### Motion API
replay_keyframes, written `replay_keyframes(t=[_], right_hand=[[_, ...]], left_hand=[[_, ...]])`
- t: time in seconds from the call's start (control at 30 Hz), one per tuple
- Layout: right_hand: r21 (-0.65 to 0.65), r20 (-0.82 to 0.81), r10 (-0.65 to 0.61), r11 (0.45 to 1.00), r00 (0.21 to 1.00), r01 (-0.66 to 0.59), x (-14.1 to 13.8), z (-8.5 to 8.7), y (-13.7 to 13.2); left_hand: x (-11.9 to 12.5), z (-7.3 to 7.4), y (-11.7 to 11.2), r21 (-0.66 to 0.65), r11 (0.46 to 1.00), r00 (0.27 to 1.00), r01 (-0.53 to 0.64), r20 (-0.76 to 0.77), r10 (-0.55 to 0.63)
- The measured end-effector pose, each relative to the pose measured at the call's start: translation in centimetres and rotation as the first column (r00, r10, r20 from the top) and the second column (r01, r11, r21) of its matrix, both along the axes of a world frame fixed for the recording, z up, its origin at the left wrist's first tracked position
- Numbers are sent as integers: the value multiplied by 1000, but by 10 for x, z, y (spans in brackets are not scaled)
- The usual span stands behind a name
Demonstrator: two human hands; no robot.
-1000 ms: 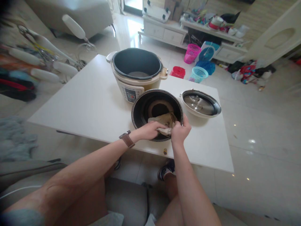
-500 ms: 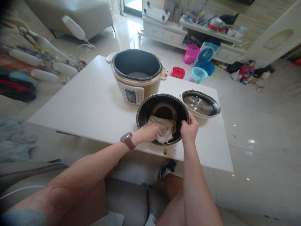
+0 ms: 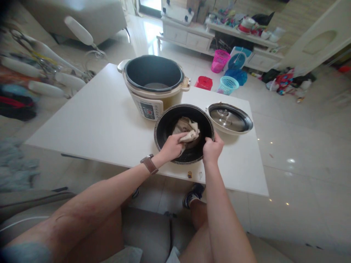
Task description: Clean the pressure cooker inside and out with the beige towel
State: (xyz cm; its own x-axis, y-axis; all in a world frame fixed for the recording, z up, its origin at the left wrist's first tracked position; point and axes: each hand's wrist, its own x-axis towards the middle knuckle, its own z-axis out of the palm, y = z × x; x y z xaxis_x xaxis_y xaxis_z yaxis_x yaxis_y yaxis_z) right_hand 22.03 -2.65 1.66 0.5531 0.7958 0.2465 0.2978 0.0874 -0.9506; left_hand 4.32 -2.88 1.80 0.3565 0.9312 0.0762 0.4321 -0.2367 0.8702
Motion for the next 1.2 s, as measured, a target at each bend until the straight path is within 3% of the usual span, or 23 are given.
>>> replay_keyframes(t=[0.17,0.37,0.63,0.8,0.93,1.03,1.1,1.2], right_hand=[[6,20,-38,999,999,38,-1,-4,-2],[18,47,-11,1000,999,10,4,4,-1],[-14,75,108,994,991,-107,24,19,-3],[18,66,122,992,990,-124,19,20,-6],[25,42,102,994,994,-103,12,14,-7],[-1,-10,74,997,997,-74,8,8,-6],[-13,-27,80,997,996,-80,6,5,-4],[-13,-31,78,997,996,-79,6,3,-3]], left_hand=[[2,-5,-11,9,932,915,362,-196,-353],[-9,-2,-9,15,919,853,393,-379,-358],[-15,1,-12,29,889,790,458,-473,-391],[-12,-4,-8,-42,954,899,297,-325,-294],[1,-12,-4,-170,966,979,193,-31,-201],[15,-16,-7,-231,962,975,147,199,-101],[21,-14,-11,-197,966,965,167,235,-119],[18,-4,-14,-114,949,954,293,94,-283]])
